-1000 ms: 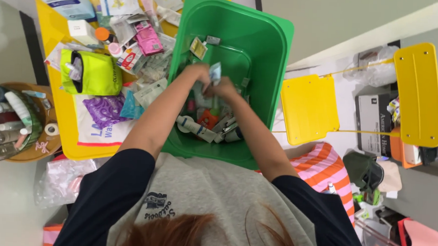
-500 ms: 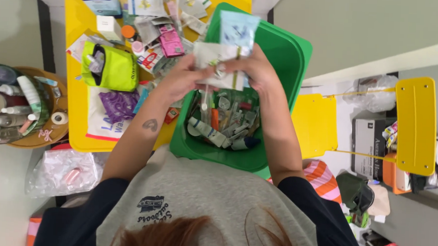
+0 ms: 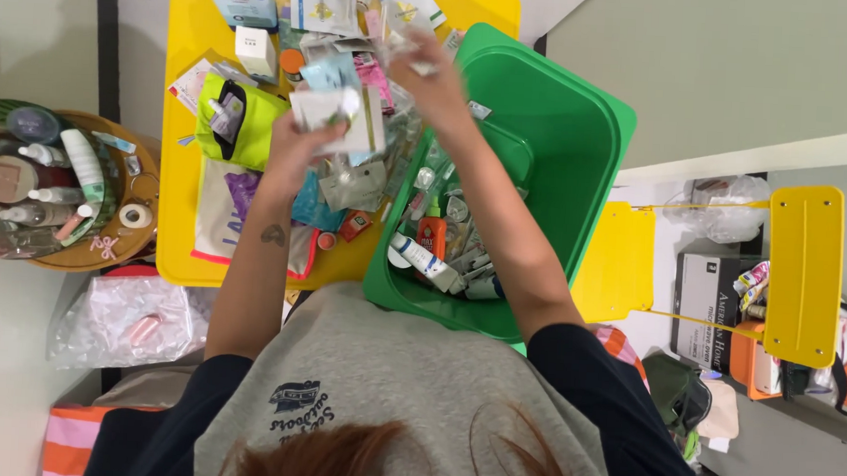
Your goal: The person sorts items from a green bin onto a yellow table, placing small bottles, boxes, and packets one by one. They also move a plastic bag and a yellow chair to clear space, then continue transferring items from the bin to the table.
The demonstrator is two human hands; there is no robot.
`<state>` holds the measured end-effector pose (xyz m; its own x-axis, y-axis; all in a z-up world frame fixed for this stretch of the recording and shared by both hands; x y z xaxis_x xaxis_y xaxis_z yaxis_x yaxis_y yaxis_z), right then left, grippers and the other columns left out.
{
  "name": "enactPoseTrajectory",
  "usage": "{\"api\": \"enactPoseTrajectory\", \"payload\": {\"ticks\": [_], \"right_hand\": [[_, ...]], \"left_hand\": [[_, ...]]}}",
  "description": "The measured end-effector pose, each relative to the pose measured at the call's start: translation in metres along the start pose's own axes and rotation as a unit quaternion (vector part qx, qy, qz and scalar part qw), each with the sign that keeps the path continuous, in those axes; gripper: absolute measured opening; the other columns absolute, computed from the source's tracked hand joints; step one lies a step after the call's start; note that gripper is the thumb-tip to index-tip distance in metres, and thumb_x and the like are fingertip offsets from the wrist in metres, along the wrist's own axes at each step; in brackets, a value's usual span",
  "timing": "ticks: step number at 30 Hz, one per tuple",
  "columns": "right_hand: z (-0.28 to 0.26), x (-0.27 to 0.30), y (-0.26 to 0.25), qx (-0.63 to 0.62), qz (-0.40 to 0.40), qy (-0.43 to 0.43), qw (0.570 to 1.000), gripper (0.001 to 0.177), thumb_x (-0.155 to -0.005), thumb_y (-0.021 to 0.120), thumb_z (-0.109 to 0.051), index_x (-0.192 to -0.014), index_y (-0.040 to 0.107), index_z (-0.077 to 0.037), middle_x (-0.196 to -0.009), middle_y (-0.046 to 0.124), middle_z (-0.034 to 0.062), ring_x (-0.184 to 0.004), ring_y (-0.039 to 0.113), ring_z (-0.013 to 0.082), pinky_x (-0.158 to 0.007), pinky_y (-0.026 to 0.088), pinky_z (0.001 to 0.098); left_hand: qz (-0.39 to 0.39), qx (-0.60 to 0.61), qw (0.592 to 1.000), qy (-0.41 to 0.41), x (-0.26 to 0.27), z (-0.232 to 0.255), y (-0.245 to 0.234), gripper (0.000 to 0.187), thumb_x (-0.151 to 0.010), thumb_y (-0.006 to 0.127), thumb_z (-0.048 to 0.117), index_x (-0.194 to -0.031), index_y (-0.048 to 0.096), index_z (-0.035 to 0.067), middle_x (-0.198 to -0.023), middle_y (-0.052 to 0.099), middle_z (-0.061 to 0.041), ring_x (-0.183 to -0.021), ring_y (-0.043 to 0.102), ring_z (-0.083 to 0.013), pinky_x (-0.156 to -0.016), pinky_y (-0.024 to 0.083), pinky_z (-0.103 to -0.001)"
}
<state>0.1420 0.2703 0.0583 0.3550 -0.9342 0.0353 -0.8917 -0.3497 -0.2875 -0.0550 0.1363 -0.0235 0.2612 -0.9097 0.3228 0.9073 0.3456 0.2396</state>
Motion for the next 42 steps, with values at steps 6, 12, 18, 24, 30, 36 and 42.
{"api": "enactPoseTrajectory", "payload": {"ticks": [6,12,18,24,30,36,42], "right_hand": [[0.134,0.053,-0.131,-0.084,0.264,0.059,0.959,0.038,-0.104,0.076,-0.023,-0.121,0.063,0.009,-0.093,0.061,0.0179,-0.079,0.054,0.0206,-0.068,0.050,0.0321],[0.266,0.102,-0.039,0.302,-0.141,0.309,0.891,0.139,-0.063,0.097,-0.059,-0.158,0.009,-0.007,-0.158,0.028,0.0299,-0.141,0.039,0.0473,-0.115,0.036,0.0548],[0.245,0.116,0.007,0.416,-0.125,0.424,0.795,0.145,-0.065,0.088,-0.071,-0.161,-0.013,-0.033,-0.161,0.020,0.0294,-0.155,0.005,0.0526,-0.108,0.034,0.0721],[0.230,0.121,0.003,0.380,0.015,0.386,0.841,0.121,-0.067,0.093,-0.048,-0.155,0.011,-0.039,-0.146,0.035,0.0270,-0.133,0.045,0.0487,-0.100,0.047,0.0582],[0.324,0.098,-0.011,0.295,0.039,0.246,0.923,0.095,-0.076,0.083,-0.007,-0.150,0.030,-0.035,-0.127,0.052,0.0314,-0.108,0.063,0.0482,-0.092,0.054,0.0507],[0.239,0.099,-0.061,-0.049,0.019,0.341,0.938,0.086,-0.078,0.073,0.007,-0.147,0.037,-0.029,-0.121,0.058,0.0225,-0.074,0.067,0.0280,-0.059,0.059,0.0399],[0.063,0.127,-0.094,-0.149,0.000,0.204,0.968,0.073,-0.086,0.065,0.001,-0.152,0.045,-0.023,-0.124,0.066,0.0074,-0.093,0.069,0.0165,-0.070,0.062,0.0291]], "left_hand": [[-0.070,-0.312,0.946,0.049,-0.003,-0.038,-0.013,0.031,-0.066,0.088,0.010,-0.094,0.075,0.006,-0.081,0.075,-0.009,-0.073,0.072,-0.0247,-0.069,0.054,-0.037],[0.003,-0.469,0.861,0.198,-0.016,-0.051,-0.015,0.055,-0.065,0.092,0.012,-0.113,0.068,0.004,-0.100,0.070,-0.022,-0.094,0.066,-0.0449,-0.077,0.052,-0.052],[0.062,-0.485,0.847,0.209,0.006,-0.046,-0.016,0.063,-0.072,0.085,0.005,-0.128,0.057,0.010,-0.122,0.058,-0.018,-0.114,0.058,-0.0436,-0.095,0.049,-0.050],[0.092,-0.438,0.846,0.291,0.042,-0.031,-0.012,0.074,-0.073,0.081,0.001,-0.141,0.053,0.005,-0.136,0.049,-0.024,-0.127,0.049,-0.0444,-0.107,0.042,-0.049],[0.054,-0.360,0.875,0.320,0.066,-0.014,0.015,0.062,-0.079,0.077,0.000,-0.137,0.059,0.007,-0.141,0.049,-0.021,-0.132,0.050,-0.0415,-0.113,0.041,-0.048],[-0.043,-0.197,0.938,0.282,0.091,0.026,0.087,0.036,-0.093,0.074,0.010,-0.128,0.066,0.010,-0.138,0.056,-0.014,-0.128,0.058,-0.0262,-0.102,0.056,-0.035],[-0.105,-0.058,0.984,0.129,0.062,-0.025,0.133,0.047,-0.105,0.062,0.032,-0.143,0.055,0.006,-0.135,0.066,-0.012,-0.129,0.064,-0.0213,-0.107,0.050,-0.034]]}}
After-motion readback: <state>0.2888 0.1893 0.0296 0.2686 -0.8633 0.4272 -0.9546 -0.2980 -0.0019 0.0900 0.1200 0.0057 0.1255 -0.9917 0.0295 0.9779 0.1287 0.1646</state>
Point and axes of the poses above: each hand's wrist, its own x-axis away from the middle knuckle, its own y-axis out of the palm, z = x × y, the point moved 7 cm from there along -x, towards the middle knuckle
